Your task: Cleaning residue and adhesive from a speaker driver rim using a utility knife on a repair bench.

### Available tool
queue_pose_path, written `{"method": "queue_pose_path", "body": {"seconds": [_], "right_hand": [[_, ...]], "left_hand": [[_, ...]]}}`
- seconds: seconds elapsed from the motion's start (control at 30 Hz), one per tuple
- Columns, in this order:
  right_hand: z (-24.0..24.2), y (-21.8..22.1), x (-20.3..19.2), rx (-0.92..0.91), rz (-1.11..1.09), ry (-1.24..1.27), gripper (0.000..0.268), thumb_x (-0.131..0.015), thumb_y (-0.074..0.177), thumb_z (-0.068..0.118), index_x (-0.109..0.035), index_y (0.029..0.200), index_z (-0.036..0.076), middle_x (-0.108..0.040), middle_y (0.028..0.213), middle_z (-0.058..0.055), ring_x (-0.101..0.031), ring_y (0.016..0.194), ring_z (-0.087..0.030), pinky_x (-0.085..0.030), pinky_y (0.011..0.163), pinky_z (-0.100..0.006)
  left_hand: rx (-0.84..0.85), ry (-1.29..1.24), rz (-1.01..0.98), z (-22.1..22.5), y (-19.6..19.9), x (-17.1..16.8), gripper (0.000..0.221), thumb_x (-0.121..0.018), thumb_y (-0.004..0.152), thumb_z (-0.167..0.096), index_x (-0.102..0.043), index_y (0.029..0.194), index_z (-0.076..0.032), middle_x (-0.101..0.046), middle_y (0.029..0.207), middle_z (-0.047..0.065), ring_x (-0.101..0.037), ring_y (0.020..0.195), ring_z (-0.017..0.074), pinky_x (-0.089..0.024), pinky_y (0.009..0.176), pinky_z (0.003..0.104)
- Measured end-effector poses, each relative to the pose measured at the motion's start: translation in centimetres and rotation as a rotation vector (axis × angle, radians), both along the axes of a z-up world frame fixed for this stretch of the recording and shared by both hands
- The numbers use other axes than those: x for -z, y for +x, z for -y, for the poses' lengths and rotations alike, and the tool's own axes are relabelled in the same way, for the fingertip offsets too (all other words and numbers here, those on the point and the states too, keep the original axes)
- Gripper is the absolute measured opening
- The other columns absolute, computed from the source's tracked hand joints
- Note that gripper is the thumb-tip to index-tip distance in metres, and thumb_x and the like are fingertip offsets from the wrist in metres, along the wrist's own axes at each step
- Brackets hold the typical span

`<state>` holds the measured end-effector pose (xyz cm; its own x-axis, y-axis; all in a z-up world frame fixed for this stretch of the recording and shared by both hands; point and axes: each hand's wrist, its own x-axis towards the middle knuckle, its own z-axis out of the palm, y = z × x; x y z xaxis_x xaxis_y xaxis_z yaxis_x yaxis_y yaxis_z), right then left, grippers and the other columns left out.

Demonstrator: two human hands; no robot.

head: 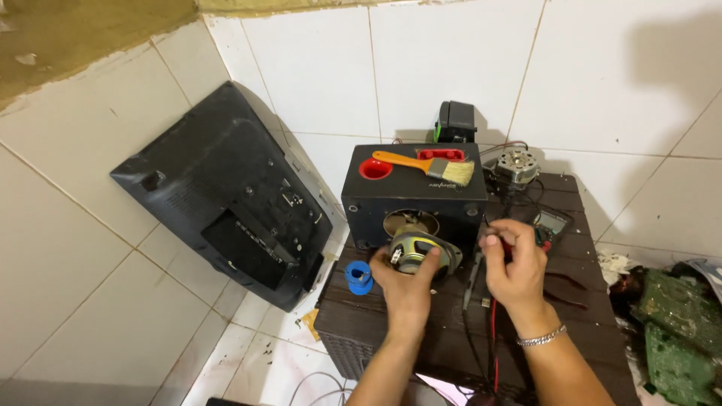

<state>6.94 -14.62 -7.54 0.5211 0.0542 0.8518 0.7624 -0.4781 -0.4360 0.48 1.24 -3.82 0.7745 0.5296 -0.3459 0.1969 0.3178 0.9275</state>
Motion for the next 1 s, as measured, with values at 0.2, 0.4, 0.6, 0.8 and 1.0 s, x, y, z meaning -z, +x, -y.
{"method": "queue_pose_path", "body": {"seconds": [0.2, 0.4, 0.6, 0.8, 1.0], "right_hand": [[0.2, 0.8, 0.2, 0.037, -0.022, 0.063, 0.008, -0.060, 0.102, 0.001, -0.067, 0.104, 0.004, -0.072, 0.070, -0.007, -0.070, 0.064, -0.026, -0.055, 0.068, -0.036], [-0.5, 0.8, 0.0, 0.027, -0.074, 0.030, 0.009, -0.062, 0.100, -0.002, -0.068, 0.103, 0.004, -0.071, 0.070, -0.007, -0.069, 0.065, -0.027, -0.055, 0.070, -0.037], [-0.7, 0.7, 0.0, 0.029, -0.114, -0.008, 0.011, -0.064, 0.099, -0.002, -0.071, 0.104, 0.005, -0.072, 0.074, -0.008, -0.071, 0.073, -0.030, -0.055, 0.073, -0.039], [-1.5, -0.6, -1.9, -0.001, -0.166, -0.069, 0.016, -0.067, 0.094, -0.004, -0.074, 0.105, 0.006, -0.074, 0.078, -0.011, -0.073, 0.079, -0.035, -0.056, 0.075, -0.043], [-1.7, -0.4, -1.9, 0.001, -0.167, -0.131, 0.020, -0.068, 0.094, -0.002, -0.076, 0.110, 0.008, -0.076, 0.082, -0.011, -0.074, 0.084, -0.035, -0.058, 0.076, -0.043]], "left_hand": [[0.107, 0.595, 0.039, -2.2, -0.1, 2.8, 0.095, -0.094, 0.062, -0.043, -0.047, 0.142, -0.021, -0.040, 0.139, 0.018, -0.055, 0.125, 0.0544, -0.048, 0.107, 0.058], [0.207, 0.705, -0.002, -3.3, 0.2, 2.6, 0.099, -0.091, 0.064, -0.049, -0.043, 0.143, -0.014, -0.039, 0.139, 0.018, -0.054, 0.126, 0.0549, -0.050, 0.102, 0.061], [0.325, 0.754, 0.078, -3.6, -0.3, 1.9, 0.108, -0.092, 0.063, -0.048, -0.037, 0.145, -0.007, -0.036, 0.141, 0.023, -0.043, 0.136, 0.0520, -0.046, 0.105, 0.062], [0.362, 0.735, 0.062, -4.4, 0.5, 3.2, 0.112, -0.090, 0.058, -0.059, -0.040, 0.142, -0.005, -0.041, 0.137, 0.024, -0.049, 0.132, 0.0518, -0.048, 0.105, 0.060], [0.276, 0.681, -0.083, -4.3, 1.2, 4.3, 0.101, -0.081, 0.064, -0.075, -0.047, 0.134, -0.009, -0.047, 0.136, 0.021, -0.056, 0.129, 0.0457, -0.048, 0.107, 0.053]]}}
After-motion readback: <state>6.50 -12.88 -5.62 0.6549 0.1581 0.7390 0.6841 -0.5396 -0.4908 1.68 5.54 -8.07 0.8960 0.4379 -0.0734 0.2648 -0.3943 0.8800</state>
